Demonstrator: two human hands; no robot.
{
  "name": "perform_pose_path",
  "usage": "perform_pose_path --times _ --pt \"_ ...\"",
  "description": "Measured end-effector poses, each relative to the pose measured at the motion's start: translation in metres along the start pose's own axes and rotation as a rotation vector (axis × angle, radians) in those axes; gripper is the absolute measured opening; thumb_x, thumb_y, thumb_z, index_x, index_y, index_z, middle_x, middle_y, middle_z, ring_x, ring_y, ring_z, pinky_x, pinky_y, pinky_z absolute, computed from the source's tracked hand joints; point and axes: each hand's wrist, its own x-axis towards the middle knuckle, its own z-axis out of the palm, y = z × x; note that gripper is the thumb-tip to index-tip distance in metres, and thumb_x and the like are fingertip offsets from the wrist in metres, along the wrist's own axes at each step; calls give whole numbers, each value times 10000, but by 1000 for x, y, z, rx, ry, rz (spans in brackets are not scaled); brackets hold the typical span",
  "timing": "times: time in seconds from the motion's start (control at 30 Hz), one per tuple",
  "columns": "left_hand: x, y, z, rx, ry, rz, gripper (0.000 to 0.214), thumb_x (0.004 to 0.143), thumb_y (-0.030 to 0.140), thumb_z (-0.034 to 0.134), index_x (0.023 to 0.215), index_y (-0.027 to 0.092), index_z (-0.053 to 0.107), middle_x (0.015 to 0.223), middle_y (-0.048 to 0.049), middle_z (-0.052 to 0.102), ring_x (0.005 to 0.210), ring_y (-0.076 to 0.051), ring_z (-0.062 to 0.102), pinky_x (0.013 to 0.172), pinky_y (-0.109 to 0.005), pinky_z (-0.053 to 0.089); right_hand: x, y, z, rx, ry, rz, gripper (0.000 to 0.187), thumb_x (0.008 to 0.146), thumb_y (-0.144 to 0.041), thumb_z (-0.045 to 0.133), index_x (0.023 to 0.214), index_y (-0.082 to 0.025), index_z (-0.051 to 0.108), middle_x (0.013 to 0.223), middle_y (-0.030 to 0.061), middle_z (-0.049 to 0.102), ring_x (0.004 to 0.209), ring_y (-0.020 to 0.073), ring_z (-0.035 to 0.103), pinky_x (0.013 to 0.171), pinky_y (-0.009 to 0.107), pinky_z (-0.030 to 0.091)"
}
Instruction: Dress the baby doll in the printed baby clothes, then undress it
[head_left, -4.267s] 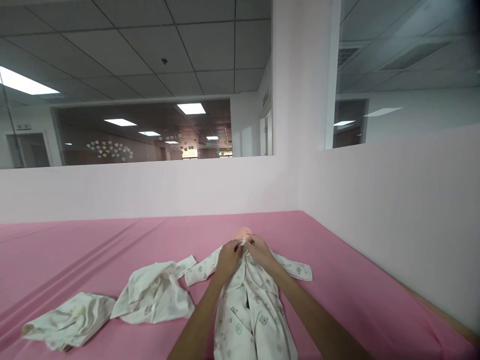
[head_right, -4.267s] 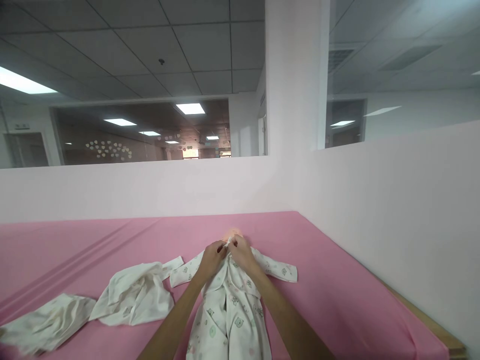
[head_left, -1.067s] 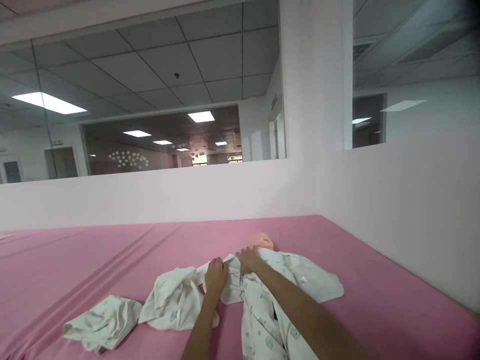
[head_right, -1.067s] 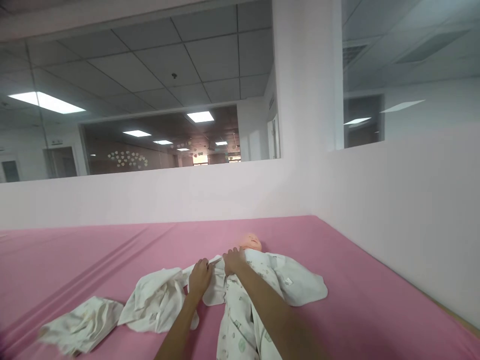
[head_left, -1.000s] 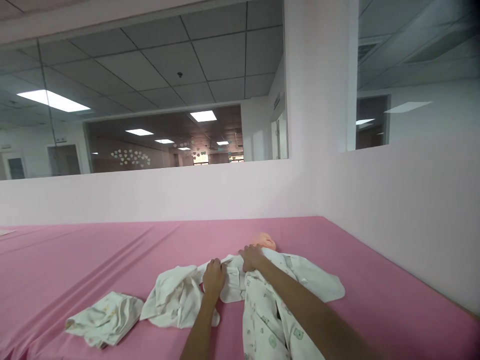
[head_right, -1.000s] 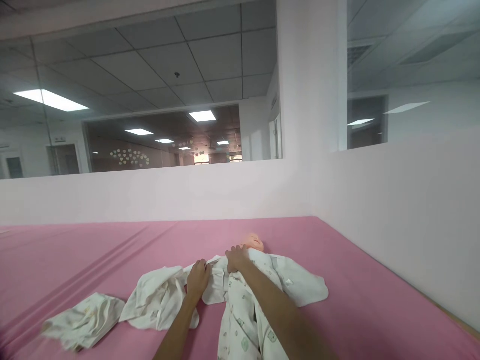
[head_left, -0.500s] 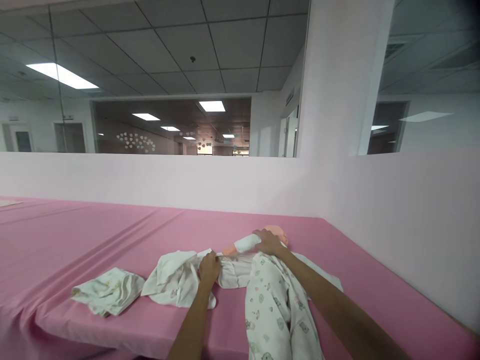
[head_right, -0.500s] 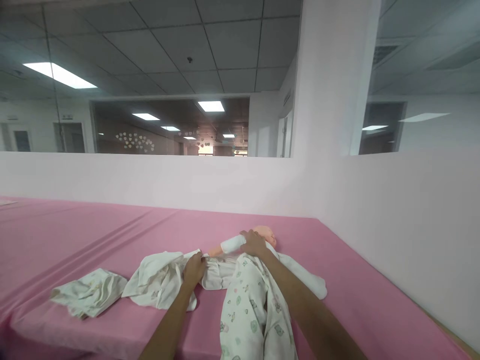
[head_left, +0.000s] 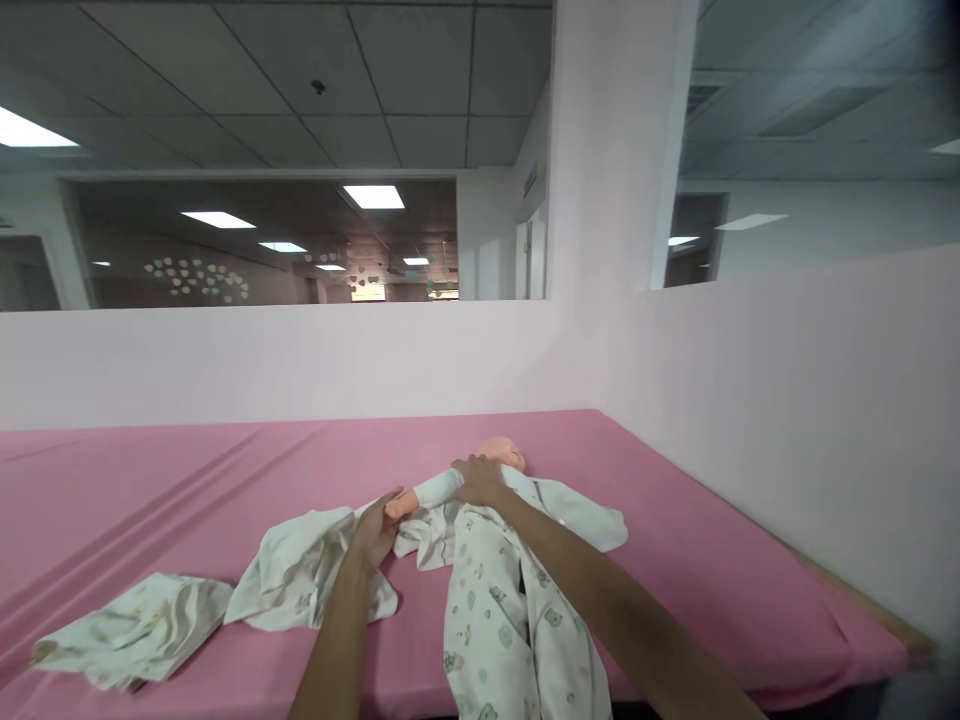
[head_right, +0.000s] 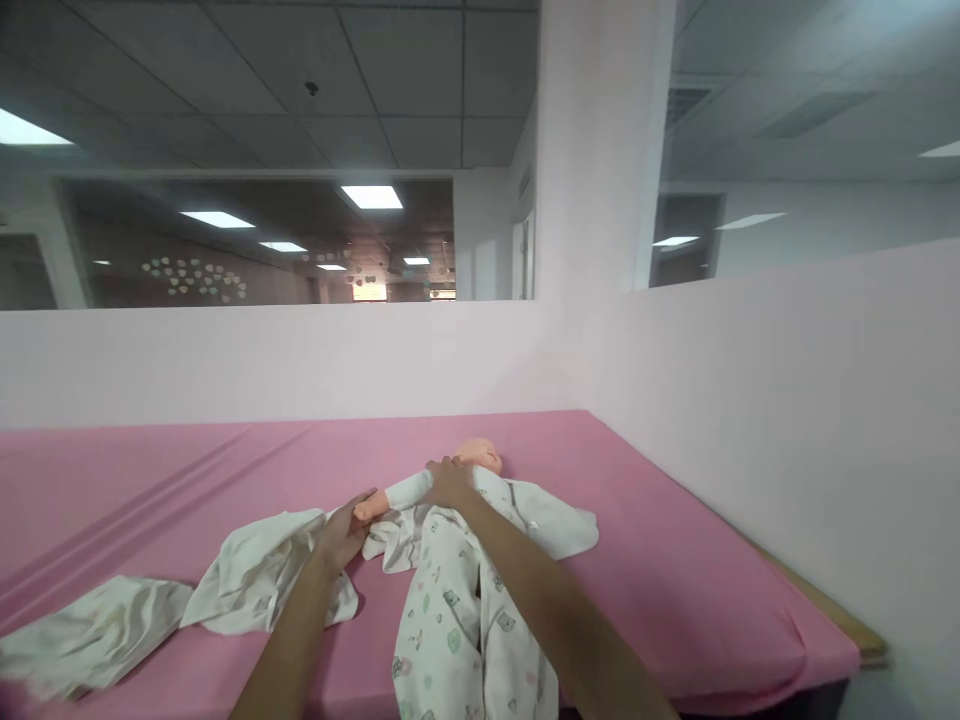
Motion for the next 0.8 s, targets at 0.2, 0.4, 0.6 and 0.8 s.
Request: perform_pose_path --times 0.2,0.4,0.6,0.8 --pt "6 7 1 -62 -123 14 365 970 392 345 1155 141 536 1244 -167 621 966 -234 678 832 -394 556 -6 -22 -4 36 29 26 482 776 -294 600 1247 -216 536 1280 139 540 1224 343 439 1001 572 278" --pt "1 7 1 381 171 178 213 878 311 491 985 171 611 1045 -113 703 960 -236 668 846 -402 531 -46 5 -15 160 162 37 427 820 -396 554 1240 -321 536 1277 30 562 1178 225 486 1019 393 307" --pt "-17 28 38 534 274 433 288 824 376 477 996 183 603 1119 -99 655 1127 -244 582 970 -409 442 -131 152 1 207 252 622 363 914 -254 347 1127 -87 588 1208 239 548 1125 330 531 922 473 360" --pt "-34 27 161 920 -241 587 365 865 428 421 1071 192 609 1100 -71 676 1009 -195 624 860 -307 484 -150 225 33 401 107 810 427 907 -438 387 1070 -105 599 1034 175 640 934 281 632 714 361 472"
